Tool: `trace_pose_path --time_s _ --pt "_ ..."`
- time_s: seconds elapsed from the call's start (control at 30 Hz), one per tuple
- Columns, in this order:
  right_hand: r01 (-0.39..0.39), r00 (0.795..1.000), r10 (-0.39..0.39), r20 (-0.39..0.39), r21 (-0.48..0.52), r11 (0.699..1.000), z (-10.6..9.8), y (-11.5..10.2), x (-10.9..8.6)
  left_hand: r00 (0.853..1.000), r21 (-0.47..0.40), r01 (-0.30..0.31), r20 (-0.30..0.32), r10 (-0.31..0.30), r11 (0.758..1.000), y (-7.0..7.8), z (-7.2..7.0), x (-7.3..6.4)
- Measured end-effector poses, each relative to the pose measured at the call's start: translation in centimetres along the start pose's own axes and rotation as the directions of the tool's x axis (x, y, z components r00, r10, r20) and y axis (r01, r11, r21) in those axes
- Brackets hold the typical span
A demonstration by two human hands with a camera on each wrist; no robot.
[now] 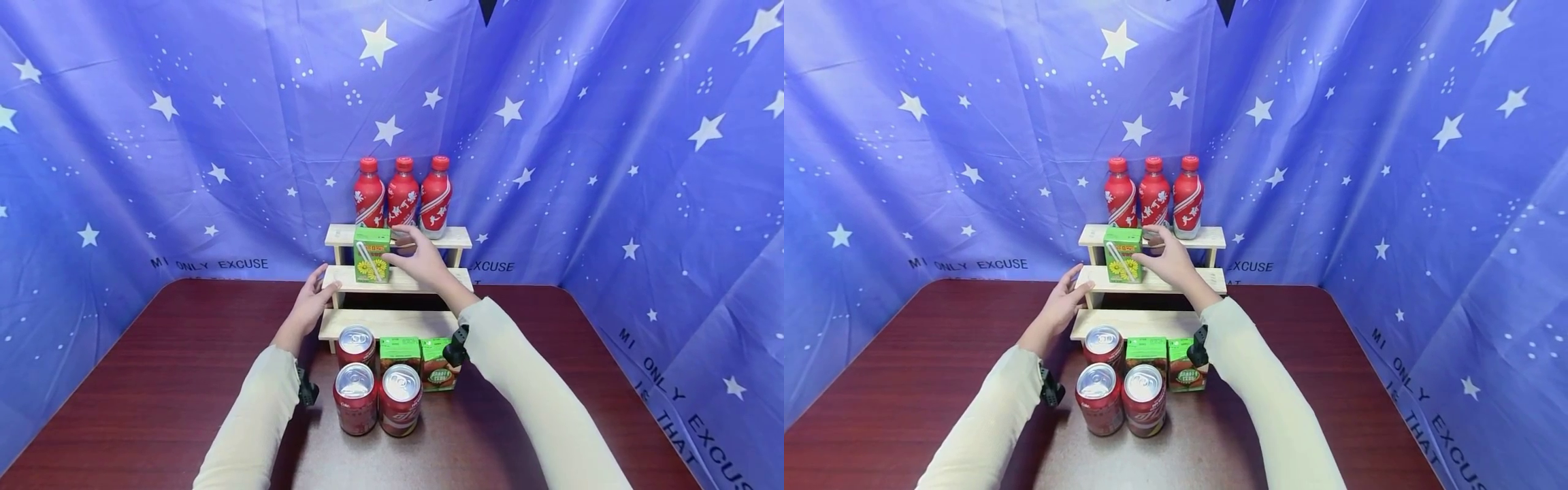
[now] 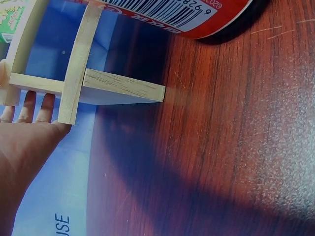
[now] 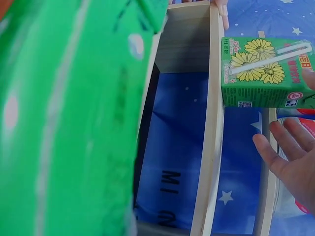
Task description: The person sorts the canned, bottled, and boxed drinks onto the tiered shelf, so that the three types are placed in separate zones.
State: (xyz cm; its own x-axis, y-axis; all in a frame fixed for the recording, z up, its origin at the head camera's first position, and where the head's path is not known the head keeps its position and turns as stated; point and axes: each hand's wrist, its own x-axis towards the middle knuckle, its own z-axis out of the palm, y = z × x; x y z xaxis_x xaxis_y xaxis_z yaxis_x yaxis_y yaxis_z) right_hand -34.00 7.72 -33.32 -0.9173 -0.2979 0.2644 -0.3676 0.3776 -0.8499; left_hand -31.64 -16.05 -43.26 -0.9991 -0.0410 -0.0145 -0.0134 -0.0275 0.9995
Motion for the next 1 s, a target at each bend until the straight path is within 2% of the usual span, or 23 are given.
trace_pose_path --time_s 0.4,0.8,1.0 --pt "0.039 0.999 -0.036 0.033 -0.109 0.993 -0.7 0.0 -1.1 1.000 0.004 -0.001 0.002 0.001 1.000 0.3 0.0 0.0" --pt "0.030 0.994 -0.018 0.105 -0.117 0.993 -1.7 0.2 -3.3 1.000 0.015 -0.002 -0.001 0.002 1.000 -0.2 -0.1 0.0" --pt "0.051 0.988 -0.029 0.153 -0.139 0.989 -2.3 0.2 -4.7 1.000 0.002 0.003 -0.001 -0.003 1.000 -0.2 -0.1 0.1"
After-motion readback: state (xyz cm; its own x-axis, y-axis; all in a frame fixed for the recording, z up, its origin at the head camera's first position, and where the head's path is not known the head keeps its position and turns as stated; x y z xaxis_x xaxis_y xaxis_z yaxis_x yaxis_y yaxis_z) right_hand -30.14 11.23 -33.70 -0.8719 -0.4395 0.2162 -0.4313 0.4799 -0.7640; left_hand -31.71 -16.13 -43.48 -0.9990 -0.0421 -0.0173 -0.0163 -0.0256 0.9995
